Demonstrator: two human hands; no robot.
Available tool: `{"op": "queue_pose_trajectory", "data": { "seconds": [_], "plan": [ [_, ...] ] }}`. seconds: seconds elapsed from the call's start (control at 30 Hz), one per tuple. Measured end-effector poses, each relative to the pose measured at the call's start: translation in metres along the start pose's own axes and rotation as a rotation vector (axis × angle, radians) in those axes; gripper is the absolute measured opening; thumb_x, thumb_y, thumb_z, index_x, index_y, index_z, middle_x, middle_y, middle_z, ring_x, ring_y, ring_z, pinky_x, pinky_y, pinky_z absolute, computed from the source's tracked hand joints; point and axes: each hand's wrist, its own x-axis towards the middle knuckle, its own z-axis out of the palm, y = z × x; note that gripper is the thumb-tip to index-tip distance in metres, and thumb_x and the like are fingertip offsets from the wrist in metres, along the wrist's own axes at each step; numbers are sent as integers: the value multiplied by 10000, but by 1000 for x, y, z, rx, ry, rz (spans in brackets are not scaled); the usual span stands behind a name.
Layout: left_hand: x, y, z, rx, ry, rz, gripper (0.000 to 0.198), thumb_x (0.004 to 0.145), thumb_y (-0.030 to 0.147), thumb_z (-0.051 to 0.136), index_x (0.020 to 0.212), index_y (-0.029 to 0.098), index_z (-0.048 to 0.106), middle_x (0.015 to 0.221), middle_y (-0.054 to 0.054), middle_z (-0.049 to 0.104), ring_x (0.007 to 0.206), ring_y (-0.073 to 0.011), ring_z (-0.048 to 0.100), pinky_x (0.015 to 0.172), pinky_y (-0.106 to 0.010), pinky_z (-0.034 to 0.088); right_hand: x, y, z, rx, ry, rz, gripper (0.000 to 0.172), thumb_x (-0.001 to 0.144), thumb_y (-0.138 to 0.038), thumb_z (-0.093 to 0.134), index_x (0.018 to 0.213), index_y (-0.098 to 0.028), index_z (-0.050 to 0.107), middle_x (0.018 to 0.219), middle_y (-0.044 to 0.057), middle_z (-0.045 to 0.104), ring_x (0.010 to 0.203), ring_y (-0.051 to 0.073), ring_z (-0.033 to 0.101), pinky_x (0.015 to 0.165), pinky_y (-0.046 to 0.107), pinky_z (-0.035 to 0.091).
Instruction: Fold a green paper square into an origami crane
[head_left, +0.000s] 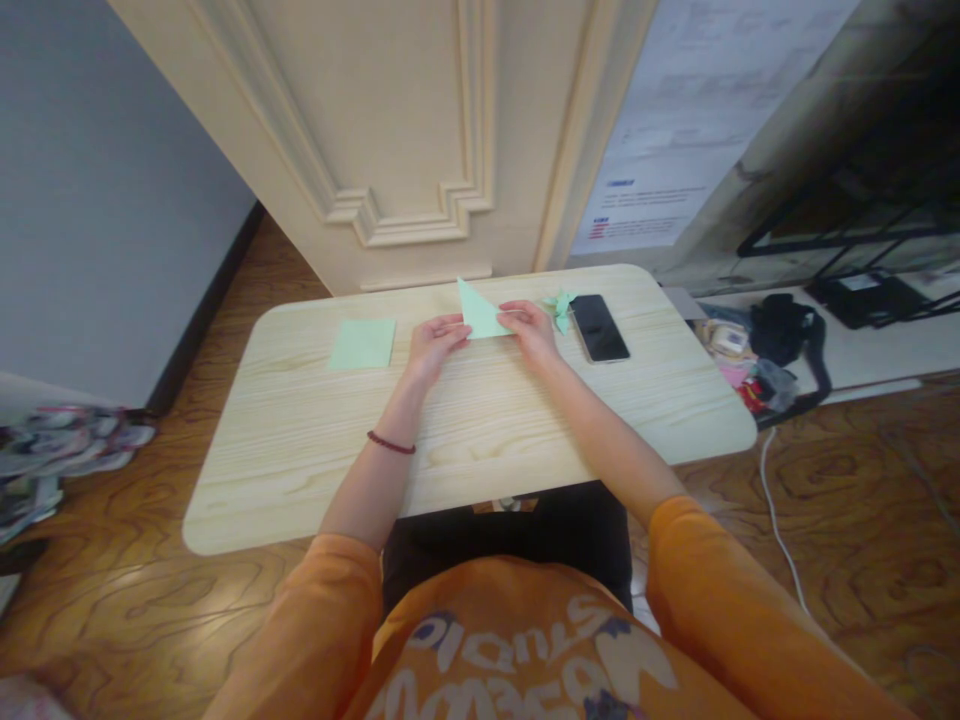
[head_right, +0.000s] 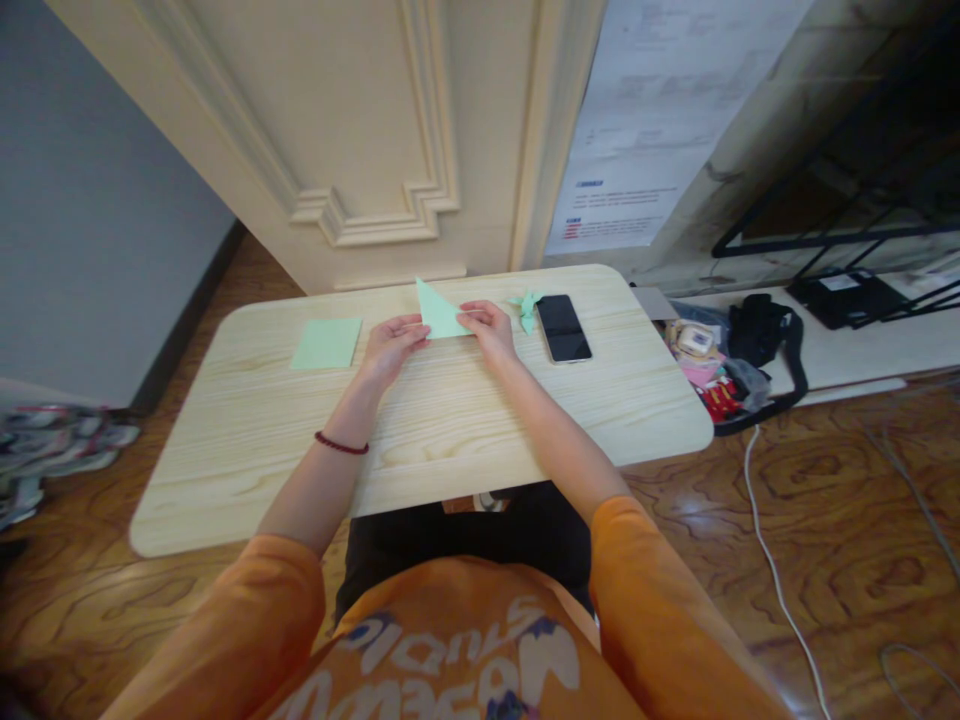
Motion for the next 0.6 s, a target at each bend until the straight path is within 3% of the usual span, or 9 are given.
{"op": "queue_pose_trajectory", "data": {
  "seconds": [0.13,0.23,0.37,0.5,0.6],
  "plan": [
    [0,1,1,17,46,26,498,409,310,911,819,138,687,727,-41,721,676,-134,658,719,-285,529,-3,-3,4,-66,-100,-165,413,612,-410,773,951,-204,659,997,42,692,865,172,629,801,305,491],
    [0,1,1,39,73,54,545,381,357,914,814,140,664,674,-20,707,615,-115,633,662,-255,510,-6,-3,8,-117,-212,-146,533,585,-469,807,1030,-209,670,1073,60,699,925,204,644,822,337,504],
    [1,1,2,63,102,83,572,351,408,914,781,149,640,587,9,672,541,-93,588,593,-224,471,-7,-1,11,-131,-267,-89,707,474,-436,883,1105,-203,665,1114,72,705,963,222,652,896,373,502],
    [2,1,3,77,84,89,562,365,446,904,759,153,630,554,23,648,509,-85,561,573,-223,456,-7,-2,10,-29,-273,-24,584,515,-466,861,1003,-187,701,1047,53,729,1004,222,650,970,370,474],
    [3,0,1,72,46,76,548,403,433,895,794,147,640,584,13,662,523,-85,560,579,-224,450,-5,0,8,32,-241,16,489,587,-522,806,927,-185,708,941,27,734,928,208,654,911,350,493]
  ]
}}
